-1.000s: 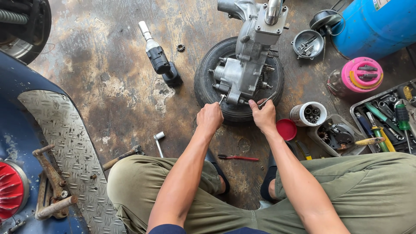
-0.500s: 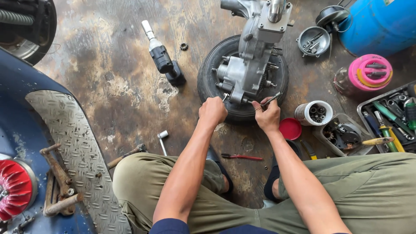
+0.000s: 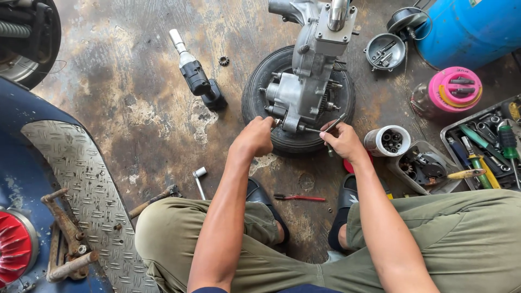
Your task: The person sits on the workshop floor working on a scooter engine and transmission assembly mounted on a wheel. They use a socket wrench to loosen and remove bolts from the engine casing, handle small removed parts, and use a screwdriver to work on a small component in their hands.
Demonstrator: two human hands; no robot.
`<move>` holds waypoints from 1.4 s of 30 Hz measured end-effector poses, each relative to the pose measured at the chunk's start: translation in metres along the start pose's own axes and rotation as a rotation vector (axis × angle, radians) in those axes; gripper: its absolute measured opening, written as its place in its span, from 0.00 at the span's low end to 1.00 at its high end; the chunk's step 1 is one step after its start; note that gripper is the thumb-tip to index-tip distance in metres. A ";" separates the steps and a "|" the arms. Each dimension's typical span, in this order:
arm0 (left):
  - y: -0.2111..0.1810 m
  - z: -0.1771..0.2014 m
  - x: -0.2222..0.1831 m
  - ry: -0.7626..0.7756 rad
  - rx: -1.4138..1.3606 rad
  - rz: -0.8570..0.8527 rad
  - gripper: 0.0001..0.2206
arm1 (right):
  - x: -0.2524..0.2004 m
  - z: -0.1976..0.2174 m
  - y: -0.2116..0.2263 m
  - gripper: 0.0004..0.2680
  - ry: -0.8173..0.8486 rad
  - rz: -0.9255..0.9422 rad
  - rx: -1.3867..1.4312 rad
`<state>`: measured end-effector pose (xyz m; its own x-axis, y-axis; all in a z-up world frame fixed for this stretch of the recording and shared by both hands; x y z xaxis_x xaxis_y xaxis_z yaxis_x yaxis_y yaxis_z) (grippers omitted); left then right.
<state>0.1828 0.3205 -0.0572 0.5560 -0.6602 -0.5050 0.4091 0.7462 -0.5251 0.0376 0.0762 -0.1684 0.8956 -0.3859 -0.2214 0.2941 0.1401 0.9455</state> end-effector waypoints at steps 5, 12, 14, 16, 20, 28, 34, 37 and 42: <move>-0.006 0.016 -0.005 -0.087 -0.028 -0.049 0.20 | 0.002 0.000 -0.012 0.10 0.043 -0.039 0.039; 0.000 0.021 -0.004 -0.222 -0.119 -0.137 0.14 | 0.002 0.002 -0.017 0.12 0.058 -0.062 0.036; -0.002 0.031 -0.012 -0.228 -0.146 -0.154 0.16 | 0.001 0.002 -0.016 0.11 0.055 -0.054 0.001; -0.007 0.039 -0.021 -0.235 -0.168 -0.172 0.17 | -0.001 0.000 -0.017 0.11 0.051 -0.044 -0.030; -0.017 0.050 -0.035 -0.272 -0.212 -0.207 0.14 | -0.002 -0.002 -0.021 0.10 0.023 -0.011 -0.110; -0.006 0.044 -0.002 -0.429 -0.296 -0.247 0.12 | -0.013 -0.003 -0.004 0.07 -0.115 0.179 -0.252; 0.012 0.025 0.023 -0.447 -0.220 -0.262 0.10 | -0.012 -0.004 0.008 0.08 -0.100 0.164 -0.211; 0.024 0.010 0.031 -0.398 -0.299 -0.213 0.09 | -0.015 -0.006 0.016 0.07 -0.080 0.117 -0.177; 0.030 -0.011 0.039 -0.373 -0.298 -0.163 0.08 | -0.019 -0.004 0.032 0.07 -0.055 0.050 -0.174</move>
<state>0.2087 0.3165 -0.1001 0.7451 -0.6499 -0.1497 0.3178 0.5433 -0.7770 0.0309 0.0915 -0.1348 0.8925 -0.4227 -0.1571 0.3069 0.3141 0.8984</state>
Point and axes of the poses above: each hand's wrist, its own x-axis towards the middle knuckle, its own z-axis out of the back of the hand, y = z × x, the point moved 6 cm from there along x, towards the middle knuckle
